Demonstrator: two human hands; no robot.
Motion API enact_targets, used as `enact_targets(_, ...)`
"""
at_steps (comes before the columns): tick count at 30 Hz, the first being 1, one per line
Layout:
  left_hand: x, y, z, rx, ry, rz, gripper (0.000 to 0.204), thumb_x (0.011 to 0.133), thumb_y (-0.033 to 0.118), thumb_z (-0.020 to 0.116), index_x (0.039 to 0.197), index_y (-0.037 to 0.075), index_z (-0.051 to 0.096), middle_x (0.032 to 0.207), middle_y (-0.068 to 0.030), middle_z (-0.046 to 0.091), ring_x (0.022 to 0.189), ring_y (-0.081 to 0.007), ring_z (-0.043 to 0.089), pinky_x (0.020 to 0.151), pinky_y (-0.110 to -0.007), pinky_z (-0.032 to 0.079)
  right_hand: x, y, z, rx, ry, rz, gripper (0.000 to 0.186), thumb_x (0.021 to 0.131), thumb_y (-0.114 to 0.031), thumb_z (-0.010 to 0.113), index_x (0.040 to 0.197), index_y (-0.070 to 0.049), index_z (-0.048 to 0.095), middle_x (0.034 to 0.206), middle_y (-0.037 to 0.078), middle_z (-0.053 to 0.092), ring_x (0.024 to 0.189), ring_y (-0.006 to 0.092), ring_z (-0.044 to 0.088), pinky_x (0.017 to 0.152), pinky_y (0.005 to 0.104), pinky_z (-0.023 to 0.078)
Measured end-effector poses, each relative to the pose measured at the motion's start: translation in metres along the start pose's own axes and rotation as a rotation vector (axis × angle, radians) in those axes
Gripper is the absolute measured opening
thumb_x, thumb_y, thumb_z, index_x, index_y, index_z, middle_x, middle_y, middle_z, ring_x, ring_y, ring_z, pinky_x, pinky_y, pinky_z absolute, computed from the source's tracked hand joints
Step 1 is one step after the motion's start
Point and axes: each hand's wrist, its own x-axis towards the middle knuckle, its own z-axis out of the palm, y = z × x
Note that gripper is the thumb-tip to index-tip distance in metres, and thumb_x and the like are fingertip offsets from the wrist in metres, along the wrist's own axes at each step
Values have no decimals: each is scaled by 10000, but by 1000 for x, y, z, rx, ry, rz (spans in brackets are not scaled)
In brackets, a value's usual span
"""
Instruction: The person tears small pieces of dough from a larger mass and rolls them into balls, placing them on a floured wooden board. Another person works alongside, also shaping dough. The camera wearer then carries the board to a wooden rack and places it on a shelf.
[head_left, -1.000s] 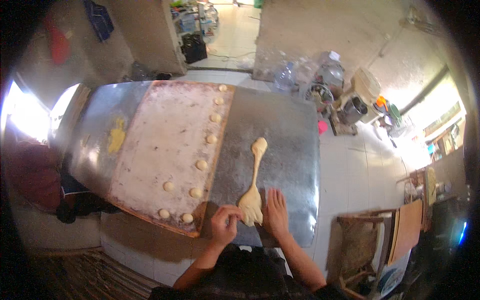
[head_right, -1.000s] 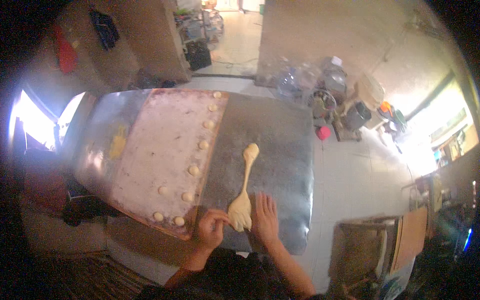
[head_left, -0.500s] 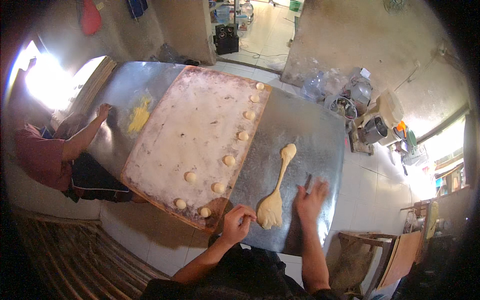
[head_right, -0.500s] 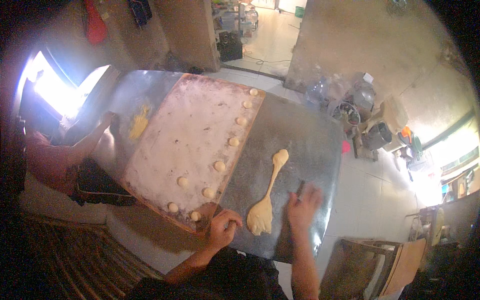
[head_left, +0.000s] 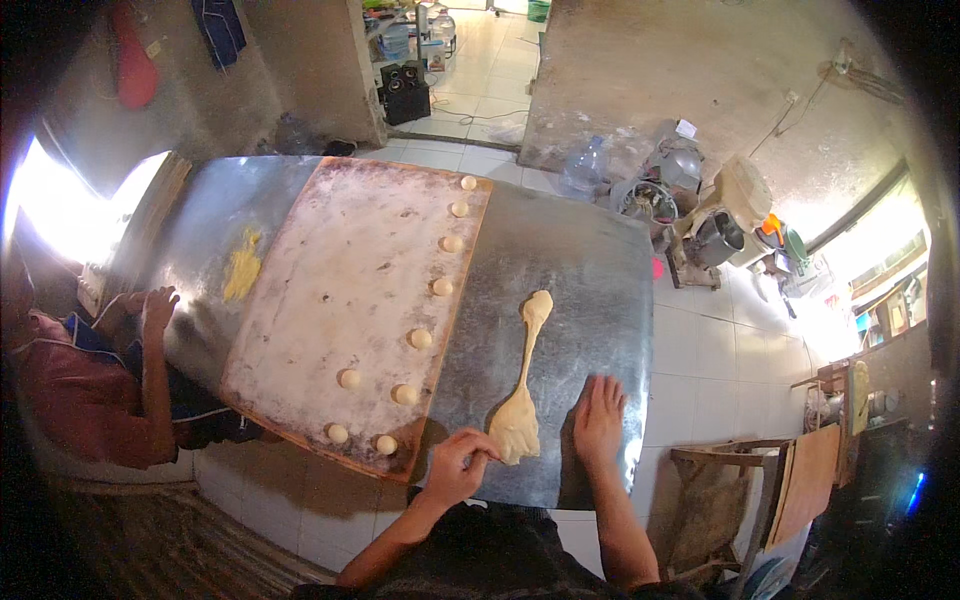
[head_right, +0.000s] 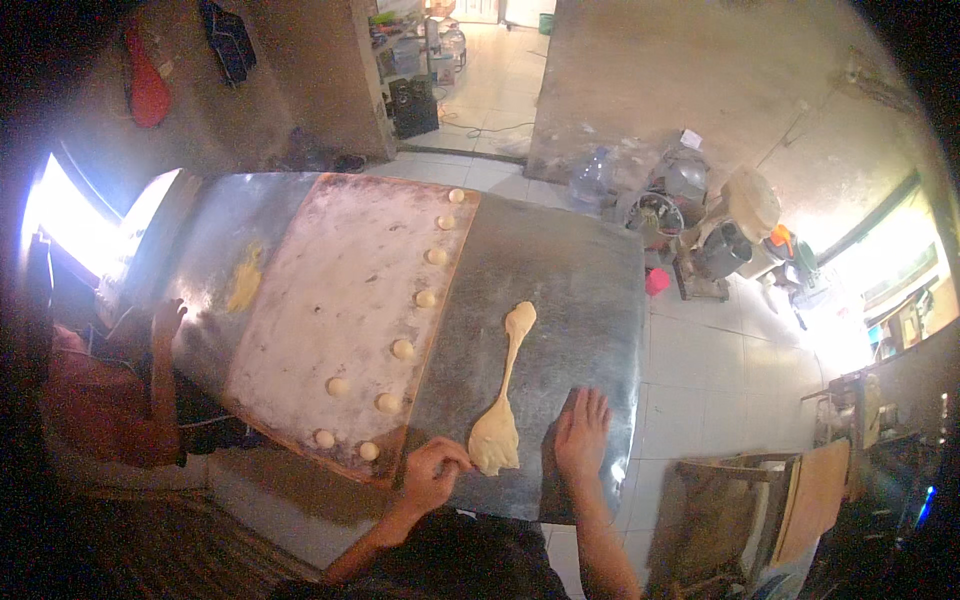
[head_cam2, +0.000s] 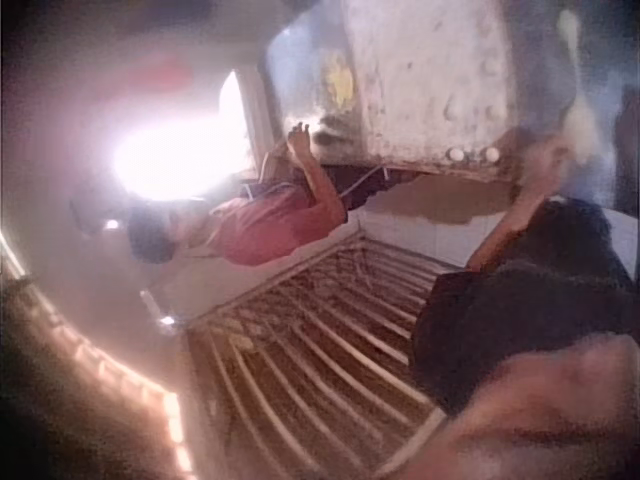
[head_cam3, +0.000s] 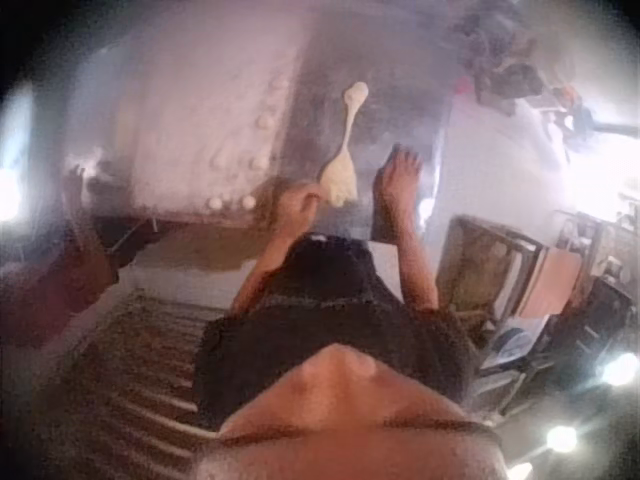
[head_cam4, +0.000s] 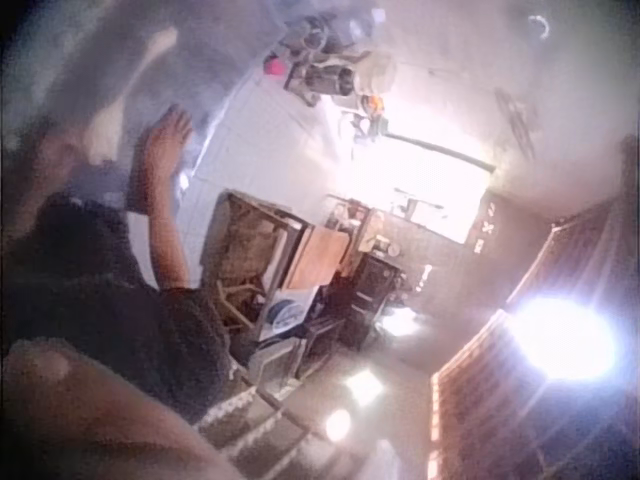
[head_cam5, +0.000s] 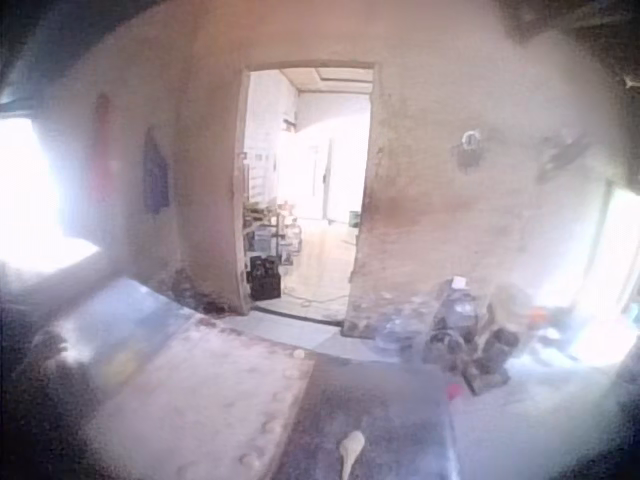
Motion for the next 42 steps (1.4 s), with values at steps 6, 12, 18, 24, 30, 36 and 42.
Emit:
enact_targets(6, -2, 5, 3, 219, -56, -46, 141, 936, 97, 656, 1073, 64, 664, 901, -124, 711, 757, -296, 722, 614, -376, 560, 13, -25, -46, -76, 358, 60, 523, 1024, -302, 585, 1463, -29, 500, 1293, 277, 637, 1267, 417, 586, 1120, 528, 397)
enact_targets(12, -1, 36, 12, 615, -308, -385, 406, 1001, 415, 611, 1242, 91, 567, 942, -193, 692, 774, -328, 726, 586, -421, 568, -1, -33, -42, -19, 74, 325, 352, 988, -352, 627, 1208, -77, 621, 816, 180, 717, 716, 412, 707, 675, 529, 547)
enact_targets(18, -15, -6, 51, 715, -367, -230, 480, 973, 419, 603, 1297, 67, 577, 1090, -189, 694, 963, -342, 709, 724, -497, 576, 101, -213, -136, 500, 421, -268, 180, 892, -130, 735, 1063, -81, 706, 846, 108, 690, 673, 234, 659, 576, 401, 505)
enact_targets(24, -45, -72, 94, 747, -373, 86, 422, 1013, 256, 558, 1414, 126, 538, 1188, -85, 666, 1146, -297, 649, 862, -404, 571, 147, -285, -8, 181, -18, -465, 552, 911, -235, 749, 1381, -37, 539, 1178, 218, 692, 920, 342, 709, 823, 439, 556)
enact_targets(30, -49, -89, 87, 106, 51, -95, 357, 1048, 186, 499, 1365, 25, 522, 1225, -164, 646, 1190, -304, 635, 949, -395, 536, 6, -219, -93, 1060, 164, 163, 261, 945, -119, 675, 1170, 13, 688, 785, 22, 637, 643, 117, 542, 634, 319, 481)
enact_targets(36, -2, 5, 3, 245, -617, -399, 409, 975, 166, 560, 1348, 9, 497, 1305, -313, 610, 1149, -397, 657, 961, -526, 527, -63, -126, -66, 1503, -759, 1021, 570, 1081, -514, 469, 1246, 9, 624, 1097, 132, 718, 986, 244, 682, 777, 414, 552)
enact_targets(42, -15, 115, -36, 741, -309, 442, 422, 1013, 269, 525, 1328, -5, 587, 1140, -194, 693, 1213, -292, 584, 1009, -476, 451, -81, -112, 27, 2067, -462, 945, 471, 1076, -469, 494, 1186, -21, 591, 1094, 124, 681, 1018, 272, 646, 777, 441, 537)
